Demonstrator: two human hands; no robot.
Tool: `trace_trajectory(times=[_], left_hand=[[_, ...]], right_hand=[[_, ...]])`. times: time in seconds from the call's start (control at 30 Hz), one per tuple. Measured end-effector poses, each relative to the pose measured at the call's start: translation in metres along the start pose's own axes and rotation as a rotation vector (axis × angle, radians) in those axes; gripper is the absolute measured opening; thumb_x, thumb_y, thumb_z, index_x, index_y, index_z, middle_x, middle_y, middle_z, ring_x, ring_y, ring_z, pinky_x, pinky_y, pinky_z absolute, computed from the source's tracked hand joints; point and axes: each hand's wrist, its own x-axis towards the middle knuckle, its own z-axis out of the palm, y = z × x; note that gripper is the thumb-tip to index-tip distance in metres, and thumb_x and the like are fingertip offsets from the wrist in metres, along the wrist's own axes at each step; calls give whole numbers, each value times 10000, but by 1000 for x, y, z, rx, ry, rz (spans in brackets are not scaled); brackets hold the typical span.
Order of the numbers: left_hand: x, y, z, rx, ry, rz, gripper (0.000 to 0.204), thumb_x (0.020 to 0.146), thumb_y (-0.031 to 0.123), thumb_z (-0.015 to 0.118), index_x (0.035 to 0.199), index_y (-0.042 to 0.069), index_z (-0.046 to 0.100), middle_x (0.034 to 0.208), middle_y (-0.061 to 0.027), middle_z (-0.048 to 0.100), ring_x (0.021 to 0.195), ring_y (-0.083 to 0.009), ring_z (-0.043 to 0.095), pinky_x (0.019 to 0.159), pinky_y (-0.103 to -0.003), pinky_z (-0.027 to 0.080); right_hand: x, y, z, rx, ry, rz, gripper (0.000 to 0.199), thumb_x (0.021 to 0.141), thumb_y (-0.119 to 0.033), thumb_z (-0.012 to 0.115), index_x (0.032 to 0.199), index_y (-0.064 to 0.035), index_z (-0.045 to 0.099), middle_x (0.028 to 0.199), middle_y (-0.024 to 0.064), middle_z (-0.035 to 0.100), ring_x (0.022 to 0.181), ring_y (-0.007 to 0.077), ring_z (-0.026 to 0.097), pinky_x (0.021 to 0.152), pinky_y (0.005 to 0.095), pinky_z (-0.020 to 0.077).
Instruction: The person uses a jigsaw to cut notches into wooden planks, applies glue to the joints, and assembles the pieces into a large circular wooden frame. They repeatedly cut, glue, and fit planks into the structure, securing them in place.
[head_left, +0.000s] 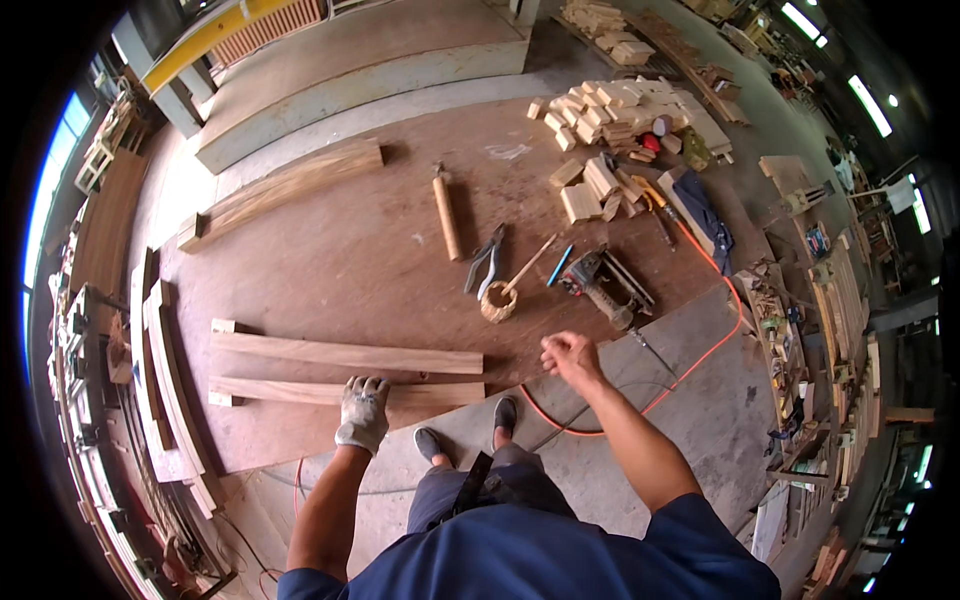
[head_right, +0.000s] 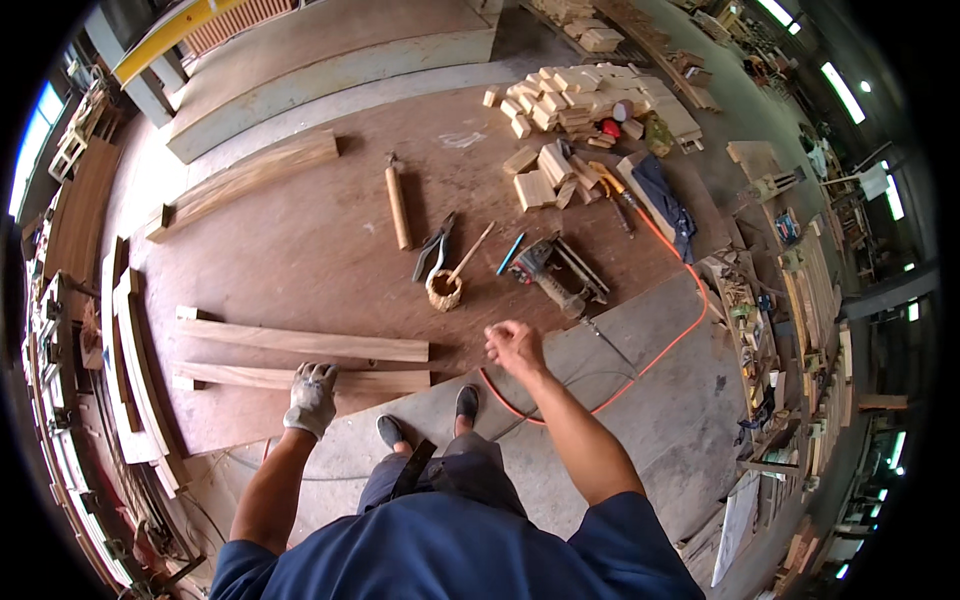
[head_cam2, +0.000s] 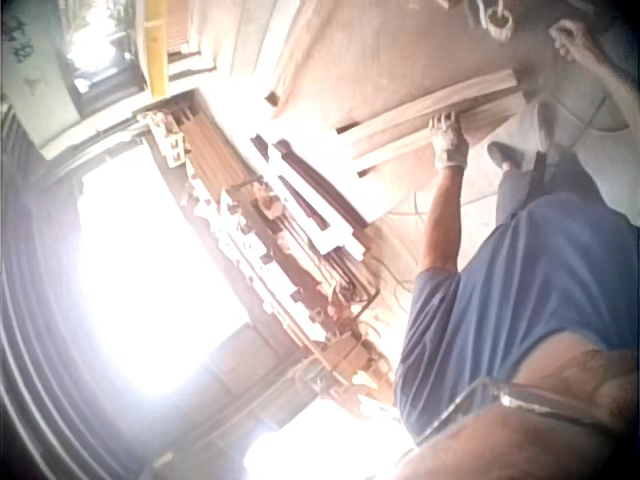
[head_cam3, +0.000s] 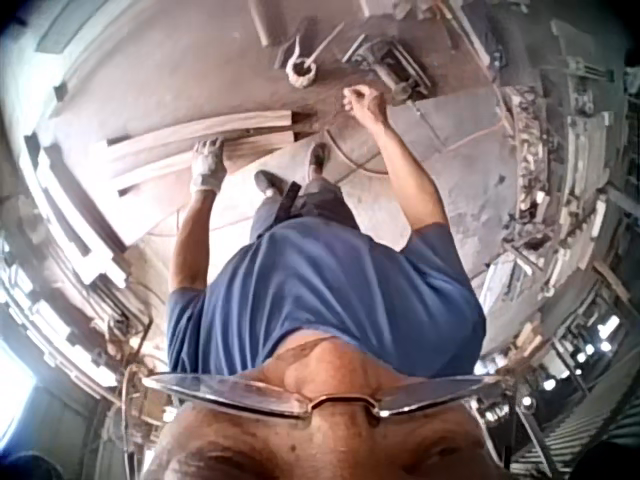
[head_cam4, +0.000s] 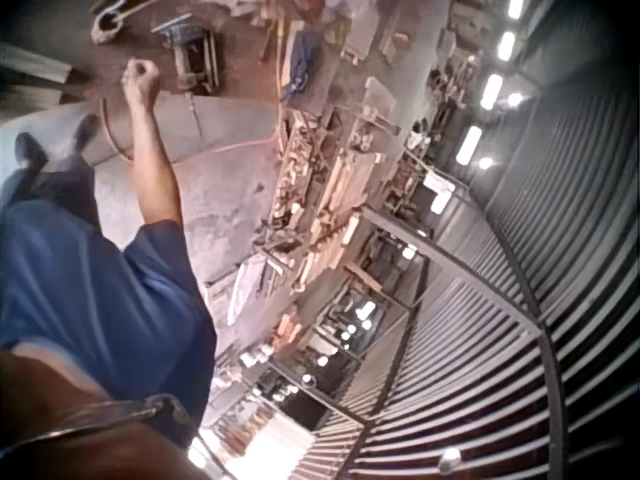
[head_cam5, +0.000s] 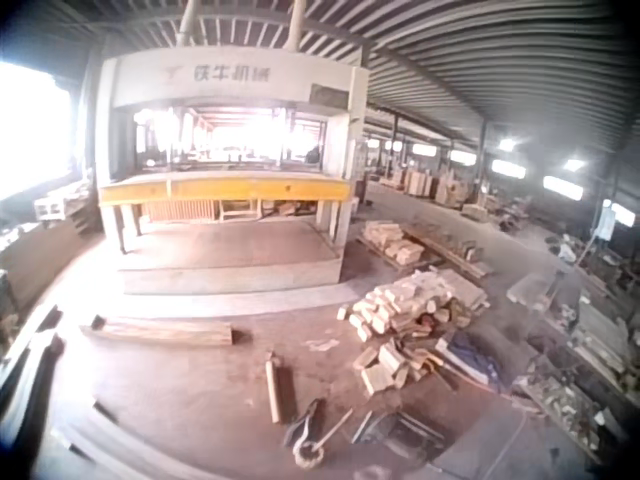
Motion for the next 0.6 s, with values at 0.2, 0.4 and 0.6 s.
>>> trace_trajectory(times=[0.2, 0.4, 0.6], left_hand=[[7, 12, -2, 15, -138, -128, 489, 805, 143, 811, 1267, 89, 659, 1332, -135, 651, 1321, -359, 547, 1249, -528, 328], [3, 14, -3, -37, -141, -180, 554, 782, 106, 830, 1309, 81, 659, 1351, -132, 662, 1347, -353, 553, 1272, -544, 317], [18, 24, -7, -56, -81, -192, 547, 749, 47, 793, 1283, 50, 674, 1333, -168, 665, 1323, -383, 564, 1253, -560, 346]], right_hand=[[125, -75, -70, -626, 404, -362, 381, 887, -303, 813, 1118, -14, 723, 1008, 191, 760, 931, 327, 741, 856, 435, 581], [251, -111, -75, -837, 386, -229, 817, 831, -353, 860, 1492, -23, 513, 1531, 276, 517, 1413, 418, 504, 1170, 481, 432], [360, -68, -87, -823, 450, -235, 1091, 775, -312, 902, 1607, 65, 305, 1608, 321, 409, 1521, 468, 358, 1270, 468, 325]])
